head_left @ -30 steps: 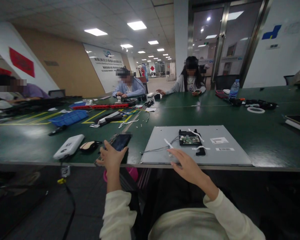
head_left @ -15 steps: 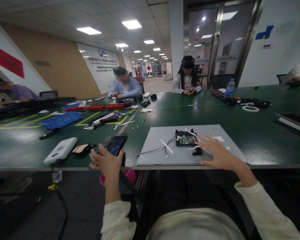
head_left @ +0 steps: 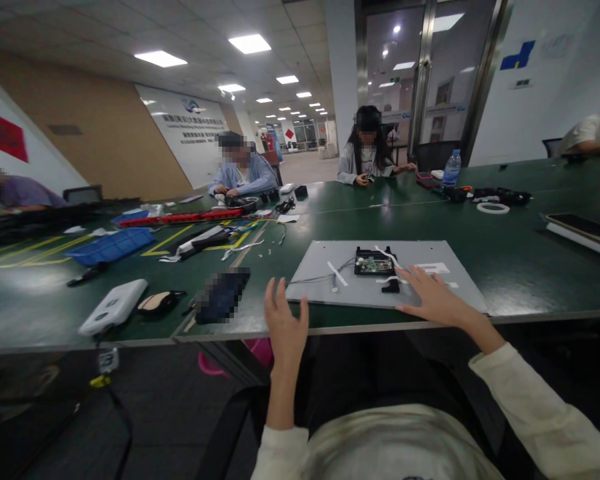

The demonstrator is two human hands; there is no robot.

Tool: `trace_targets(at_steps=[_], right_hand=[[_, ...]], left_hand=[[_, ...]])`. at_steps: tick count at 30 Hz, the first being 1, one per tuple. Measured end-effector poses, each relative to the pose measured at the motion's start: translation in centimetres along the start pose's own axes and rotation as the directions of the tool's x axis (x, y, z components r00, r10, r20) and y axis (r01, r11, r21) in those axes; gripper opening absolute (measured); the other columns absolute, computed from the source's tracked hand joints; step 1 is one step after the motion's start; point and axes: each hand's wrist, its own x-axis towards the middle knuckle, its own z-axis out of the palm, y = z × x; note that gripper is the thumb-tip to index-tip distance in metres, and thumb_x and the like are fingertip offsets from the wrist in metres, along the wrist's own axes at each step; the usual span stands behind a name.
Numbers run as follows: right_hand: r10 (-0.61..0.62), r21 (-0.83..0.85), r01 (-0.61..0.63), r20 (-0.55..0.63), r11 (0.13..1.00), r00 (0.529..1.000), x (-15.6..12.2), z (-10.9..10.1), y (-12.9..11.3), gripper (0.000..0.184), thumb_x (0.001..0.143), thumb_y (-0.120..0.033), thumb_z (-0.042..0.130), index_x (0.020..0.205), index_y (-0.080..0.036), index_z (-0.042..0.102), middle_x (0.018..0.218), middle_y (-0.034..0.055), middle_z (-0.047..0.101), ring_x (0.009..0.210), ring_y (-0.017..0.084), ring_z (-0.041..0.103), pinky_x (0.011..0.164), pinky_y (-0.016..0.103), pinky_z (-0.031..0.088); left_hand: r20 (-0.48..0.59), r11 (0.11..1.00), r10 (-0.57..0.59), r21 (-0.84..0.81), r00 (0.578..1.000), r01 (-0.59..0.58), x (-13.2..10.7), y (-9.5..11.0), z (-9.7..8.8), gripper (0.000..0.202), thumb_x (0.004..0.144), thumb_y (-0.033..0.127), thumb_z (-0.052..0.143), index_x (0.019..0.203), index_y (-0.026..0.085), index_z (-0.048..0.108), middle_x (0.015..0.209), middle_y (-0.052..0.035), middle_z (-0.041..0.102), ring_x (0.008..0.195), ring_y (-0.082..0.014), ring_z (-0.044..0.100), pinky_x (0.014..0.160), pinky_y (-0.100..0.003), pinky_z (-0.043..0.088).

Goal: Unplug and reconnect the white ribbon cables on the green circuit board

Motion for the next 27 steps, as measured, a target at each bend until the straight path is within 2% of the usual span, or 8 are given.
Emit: trace_targets(at_steps=[3, 6, 12, 15, 20, 27], right_hand=[[0.094, -0.047, -0.095, -0.022, 0.994, 0.995, 0.7, 0.6, 0.8, 0.089, 0.084, -0.075, 0.032, 0.154, -0.025, 0.01, 0.155, 0.0164, 0.025, 0.143, 0.036, 0.019, 0.109, 0.059, 0.022], [0.195, -0.083, -0.198, -0.041, 0.977, 0.98, 1.6, 1.3, 1.9, 0.091, 0.083, -0.077, 0.029, 0.154, -0.022, 0.012, 0.152, 0.019, 0.028, 0.142, 0.038, 0.02, 0.108, 0.061, 0.022], [0.424, -0.049, -0.425, -0.027, 0.904, 0.905, 3.5, 1.5, 4.3, 0.096, 0.079, -0.082, 0.025, 0.153, -0.022, 0.015, 0.149, 0.023, 0.029, 0.138, 0.044, 0.022, 0.102, 0.068, 0.019], [0.528, 0.0, -0.528, -0.022, 0.849, 0.849, 4.2, 1.3, 5.8, 0.099, 0.076, -0.085, 0.024, 0.153, -0.022, 0.017, 0.148, 0.0249, 0.028, 0.138, 0.047, 0.02, 0.1, 0.072, 0.017], [0.687, 0.055, -0.685, -0.032, 0.726, 0.726, 5.2, 1.5, 9.1, 0.102, 0.073, -0.087, 0.029, 0.152, -0.023, 0.019, 0.151, 0.026, 0.022, 0.137, 0.05, 0.017, 0.099, 0.073, 0.011], [0.83, 0.148, -0.816, -0.097, 0.558, 0.55, 6.0, 1.2, 12.3, 0.103, 0.072, -0.083, 0.035, 0.15, -0.017, 0.026, 0.15, 0.0324, 0.016, 0.137, 0.055, 0.011, 0.095, 0.077, -0.001]], left_hand=[[0.063, 0.999, 0.01, 0.032, 0.998, -0.012, -0.6, 0.7, 1.0, 0.05, 0.091, 0.034, 0.048, 0.138, 0.016, 0.041, 0.146, -0.0161, 0.039, 0.133, -0.0293, 0.039, 0.108, -0.045, 0.035], [0.099, 0.996, -0.012, 0.088, 0.995, 0.003, -0.7, 0.5, 1.4, 0.044, 0.091, 0.032, 0.047, 0.132, 0.015, 0.049, 0.142, -0.016, 0.045, 0.127, -0.0302, 0.046, 0.104, -0.044, 0.039], [0.175, 0.991, 0.003, 0.13, 0.985, -0.026, -0.9, 0.3, 1.2, 0.034, 0.093, 0.029, 0.041, 0.117, 0.016, 0.061, 0.133, -0.0133, 0.056, 0.117, -0.0283, 0.055, 0.098, -0.041, 0.042], [0.188, 0.989, -0.002, 0.143, 0.982, -0.025, -1.0, 0.4, 1.1, 0.033, 0.093, 0.028, 0.039, 0.112, 0.017, 0.064, 0.127, -0.0111, 0.06, 0.112, -0.0269, 0.058, 0.096, -0.04, 0.043], [0.205, 0.989, 0.002, 0.147, 0.979, -0.033, -1.1, 0.4, 1.1, 0.033, 0.094, 0.028, 0.038, 0.11, 0.018, 0.066, 0.121, -0.01, 0.064, 0.107, -0.0256, 0.06, 0.093, -0.039, 0.043], [0.2, 0.987, -0.002, 0.158, 0.98, -0.031, -1.1, 0.3, 1.0, 0.034, 0.094, 0.028, 0.038, 0.111, 0.018, 0.066, 0.117, -0.0103, 0.066, 0.107, -0.0255, 0.06, 0.093, -0.038, 0.042]])
